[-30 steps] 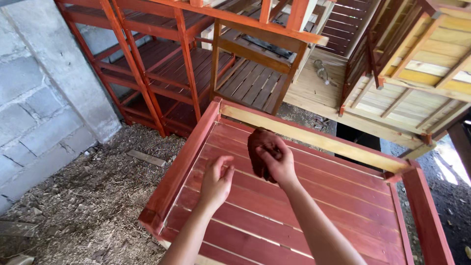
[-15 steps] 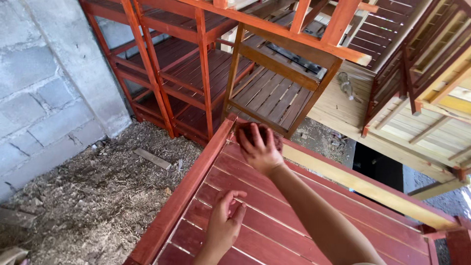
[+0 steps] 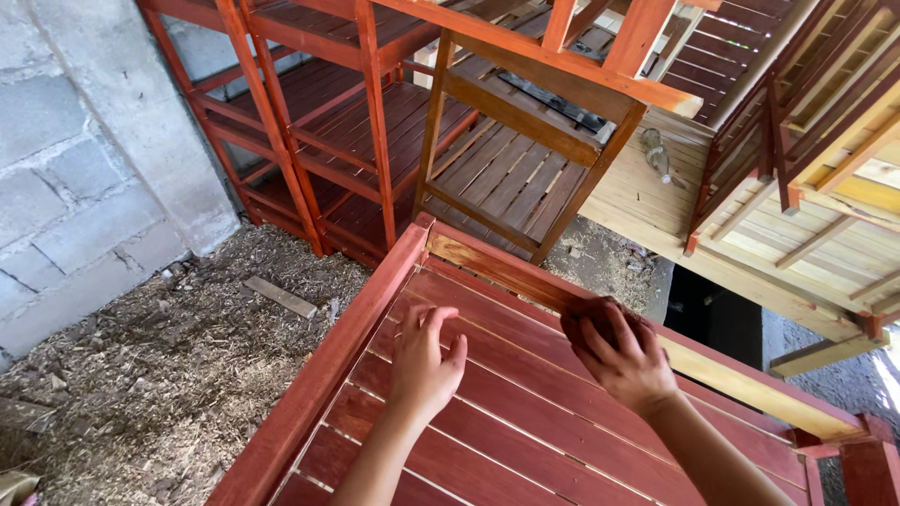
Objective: The person applies red wood stain to a wooden bench frame using a cloth, wiping the stain across the top rails, edges, and legs. They rotate around the bench to reach different sides and continue coating the slats and frame members.
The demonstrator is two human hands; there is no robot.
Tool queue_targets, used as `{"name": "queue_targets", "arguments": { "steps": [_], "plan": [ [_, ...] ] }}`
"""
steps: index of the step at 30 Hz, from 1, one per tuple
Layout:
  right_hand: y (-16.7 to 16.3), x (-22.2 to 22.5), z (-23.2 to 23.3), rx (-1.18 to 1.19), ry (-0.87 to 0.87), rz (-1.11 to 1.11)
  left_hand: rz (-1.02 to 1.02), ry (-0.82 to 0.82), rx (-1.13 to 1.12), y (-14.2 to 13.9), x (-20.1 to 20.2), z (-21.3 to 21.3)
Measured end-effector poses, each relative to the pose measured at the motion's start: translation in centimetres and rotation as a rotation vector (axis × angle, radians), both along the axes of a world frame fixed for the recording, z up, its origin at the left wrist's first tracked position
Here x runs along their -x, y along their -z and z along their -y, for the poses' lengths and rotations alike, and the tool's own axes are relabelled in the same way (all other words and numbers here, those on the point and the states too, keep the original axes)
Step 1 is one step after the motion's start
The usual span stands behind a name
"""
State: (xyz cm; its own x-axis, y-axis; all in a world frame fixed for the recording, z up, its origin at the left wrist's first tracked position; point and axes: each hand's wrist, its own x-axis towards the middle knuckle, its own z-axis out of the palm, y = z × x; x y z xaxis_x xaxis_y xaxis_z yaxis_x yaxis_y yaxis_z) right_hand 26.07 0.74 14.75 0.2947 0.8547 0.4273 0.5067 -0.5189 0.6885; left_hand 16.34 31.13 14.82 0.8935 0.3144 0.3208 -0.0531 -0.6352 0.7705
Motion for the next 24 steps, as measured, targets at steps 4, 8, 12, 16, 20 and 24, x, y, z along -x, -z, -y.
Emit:
{"name": "queue_targets", "arguments": {
  "steps": [4, 8, 12, 16, 20, 24],
  "plan": [
    [1.0, -2.0, -6.9, 0.049, -0.020, 0.023, 0.049, 0.028, 0.081, 0.2, 2.3, 0.0],
    [2.6, -5.4, -19.7, 0.055, -0.128, 0.026, -0.019, -0.002, 0.117, 0.4, 3.9, -0.9],
    [3.5, -6.7, -20.5, 0.062, -0.180, 0.075, 0.017, -0.011, 0.104, 0.4, 4.3, -1.3],
    [3.1, -4.3, -9.5, 0.053, -0.145, 0.190, 0.178, 0.014, 0.089, 0.4, 2.7, -1.6],
    [0.8, 1.0, 3.8, 0.253, 0.101, -0.022, 0.177, 0.037, 0.134, 0.5, 1.3, -1.0],
    [-0.6, 3.2, 7.3, -0.048, 0.013, -0.095, 0.157, 0.058, 0.151, 0.9, 1.1, -0.8]
  ]
}}
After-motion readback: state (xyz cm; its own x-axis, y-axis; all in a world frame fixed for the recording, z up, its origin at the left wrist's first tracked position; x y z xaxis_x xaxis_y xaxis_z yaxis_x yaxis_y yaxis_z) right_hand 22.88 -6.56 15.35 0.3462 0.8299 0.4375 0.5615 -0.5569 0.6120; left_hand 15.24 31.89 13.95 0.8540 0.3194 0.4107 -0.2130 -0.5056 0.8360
